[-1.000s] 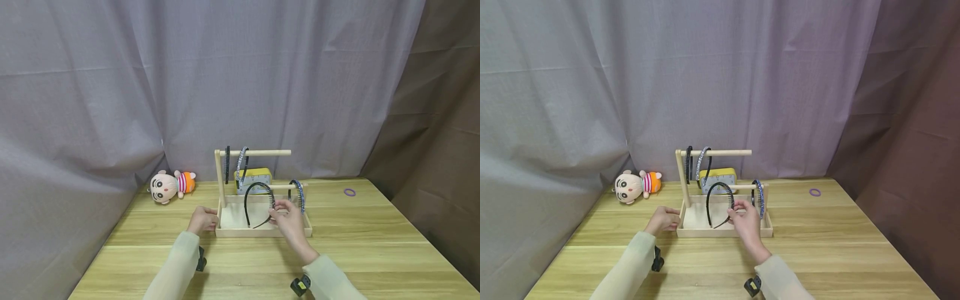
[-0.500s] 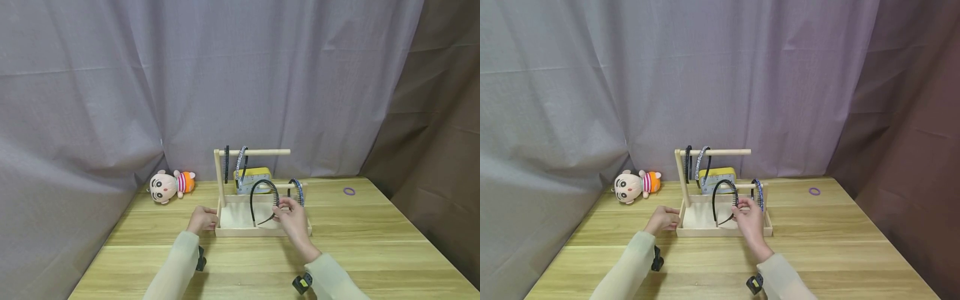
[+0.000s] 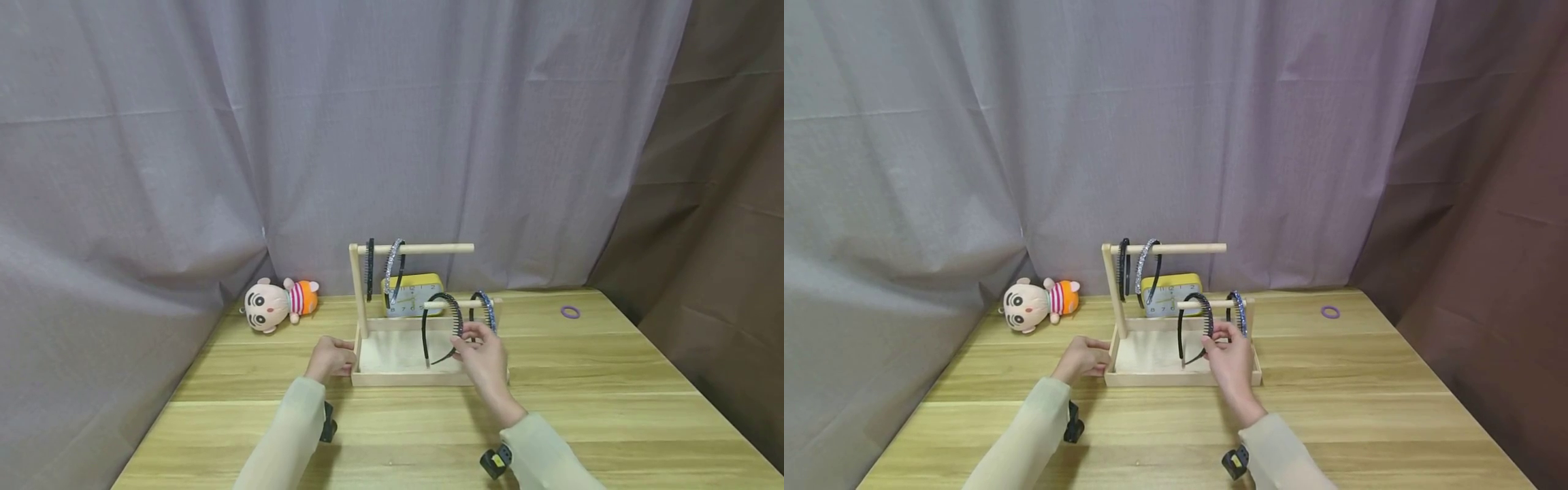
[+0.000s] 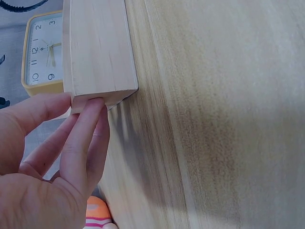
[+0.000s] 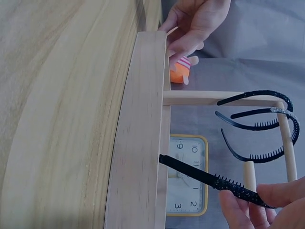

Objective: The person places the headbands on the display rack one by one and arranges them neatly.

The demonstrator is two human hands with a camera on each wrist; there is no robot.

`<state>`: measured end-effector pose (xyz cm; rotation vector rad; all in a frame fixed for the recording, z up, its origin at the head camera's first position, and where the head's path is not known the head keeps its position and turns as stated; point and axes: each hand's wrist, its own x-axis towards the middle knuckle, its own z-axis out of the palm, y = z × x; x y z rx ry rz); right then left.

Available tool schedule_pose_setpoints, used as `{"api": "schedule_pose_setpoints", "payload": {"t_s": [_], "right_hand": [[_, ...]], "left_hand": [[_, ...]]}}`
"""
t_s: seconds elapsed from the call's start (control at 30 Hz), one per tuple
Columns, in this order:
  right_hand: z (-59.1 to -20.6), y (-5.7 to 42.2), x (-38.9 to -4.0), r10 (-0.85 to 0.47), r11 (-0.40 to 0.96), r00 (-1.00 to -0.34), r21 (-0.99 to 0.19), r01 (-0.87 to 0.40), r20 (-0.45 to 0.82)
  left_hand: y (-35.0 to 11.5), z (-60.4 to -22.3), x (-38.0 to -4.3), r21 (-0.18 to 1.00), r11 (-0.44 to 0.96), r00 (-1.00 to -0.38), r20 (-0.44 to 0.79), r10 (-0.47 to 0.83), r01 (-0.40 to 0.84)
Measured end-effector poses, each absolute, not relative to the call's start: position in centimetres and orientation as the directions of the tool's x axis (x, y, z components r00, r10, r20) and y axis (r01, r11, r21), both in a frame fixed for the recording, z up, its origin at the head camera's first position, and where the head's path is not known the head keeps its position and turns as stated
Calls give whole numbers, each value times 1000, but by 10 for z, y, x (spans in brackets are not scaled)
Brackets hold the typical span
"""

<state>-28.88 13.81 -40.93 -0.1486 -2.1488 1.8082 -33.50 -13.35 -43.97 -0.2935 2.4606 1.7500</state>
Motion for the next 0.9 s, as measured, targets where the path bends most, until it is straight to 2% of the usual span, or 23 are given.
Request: {"api": "schedule_pose_setpoints", "payload": {"t_s": [0.17,0.5,0.73,0.9], "right_hand": [[-414,141,-291,306,237,-930,-962,-134,205],[-420,142,-290,313,440,-895,-884,-161,319],[-428,145,-294,325,449,-892,-881,-148,315],[-433,149,-291,317,434,-895,-887,-157,314]], "left_hand": [[-133,-440,-333,923,316,-976,-200,-90,-218],[-133,-441,-334,927,307,-976,-195,-98,-216],[-132,-445,-333,928,300,-973,-196,-119,-223],[-135,-446,-328,928,317,-980,-180,-86,-198]]}}
